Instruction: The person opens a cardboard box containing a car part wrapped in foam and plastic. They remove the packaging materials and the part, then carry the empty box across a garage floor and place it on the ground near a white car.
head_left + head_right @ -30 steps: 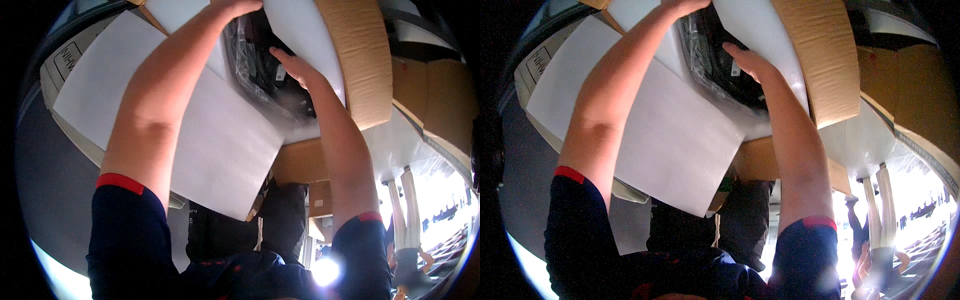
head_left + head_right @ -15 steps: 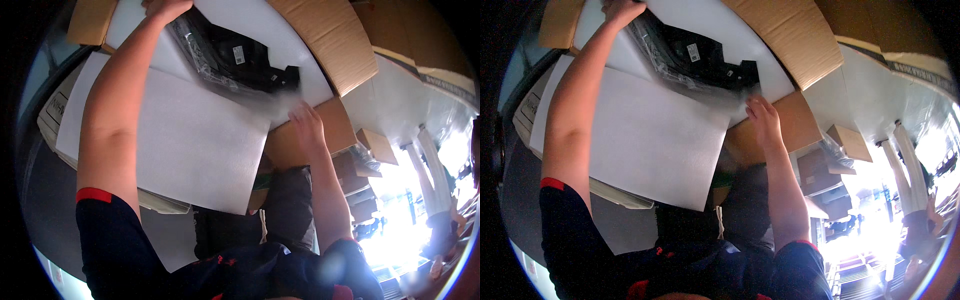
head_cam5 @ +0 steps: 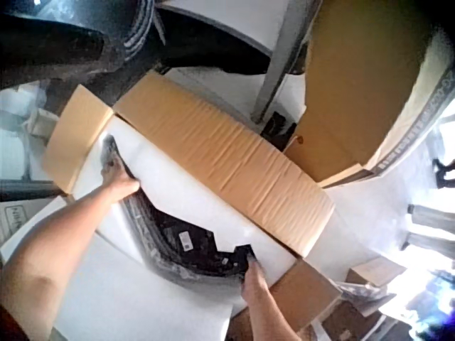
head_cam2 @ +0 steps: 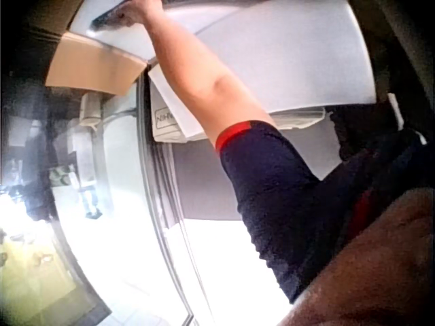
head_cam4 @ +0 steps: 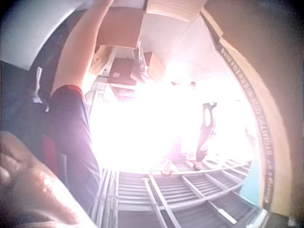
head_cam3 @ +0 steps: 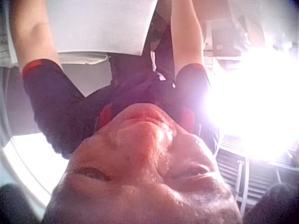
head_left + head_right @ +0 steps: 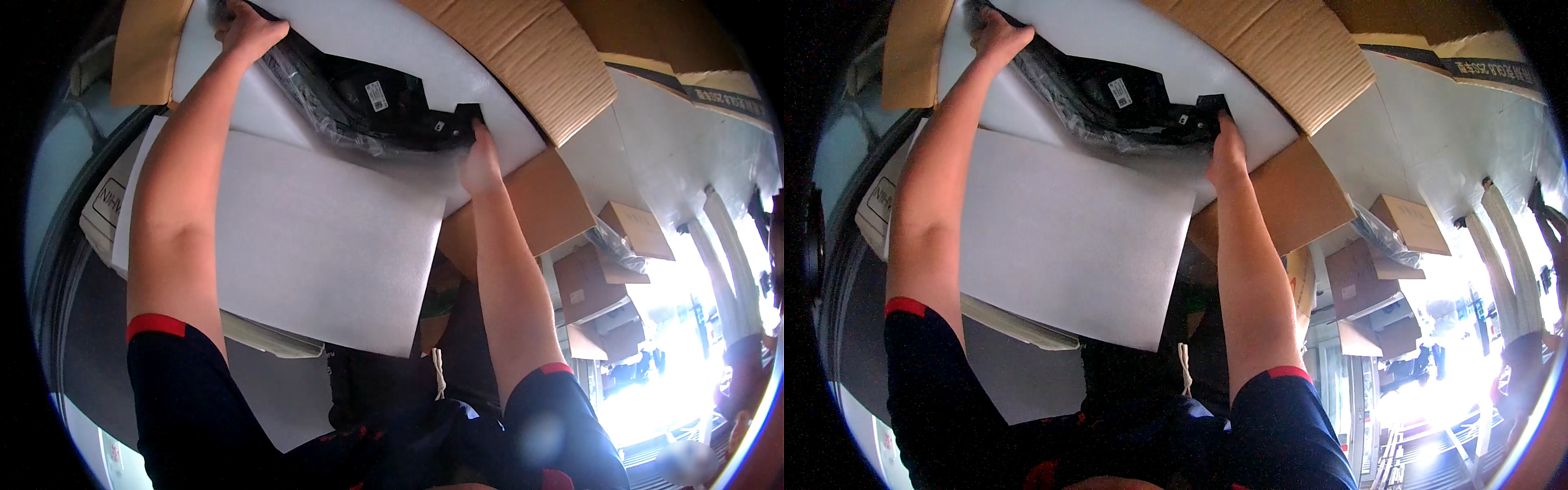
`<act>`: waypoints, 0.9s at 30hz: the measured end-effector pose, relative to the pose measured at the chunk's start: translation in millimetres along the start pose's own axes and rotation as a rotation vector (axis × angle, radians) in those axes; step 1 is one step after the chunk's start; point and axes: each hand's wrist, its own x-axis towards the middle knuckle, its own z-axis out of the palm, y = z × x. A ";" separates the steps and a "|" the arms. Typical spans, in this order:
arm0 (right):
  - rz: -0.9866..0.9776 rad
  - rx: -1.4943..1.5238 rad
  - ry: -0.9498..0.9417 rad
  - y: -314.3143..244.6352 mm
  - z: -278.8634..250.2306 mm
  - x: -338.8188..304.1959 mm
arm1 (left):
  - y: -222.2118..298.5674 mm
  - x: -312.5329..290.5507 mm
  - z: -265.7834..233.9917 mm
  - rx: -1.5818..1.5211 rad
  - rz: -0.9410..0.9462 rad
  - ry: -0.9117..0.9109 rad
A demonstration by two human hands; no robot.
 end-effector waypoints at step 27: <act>0.622 -0.348 -0.201 -37.9 -22.8 34.8 | 5.1 -10.3 -28.9 -0.038 -0.051 -0.129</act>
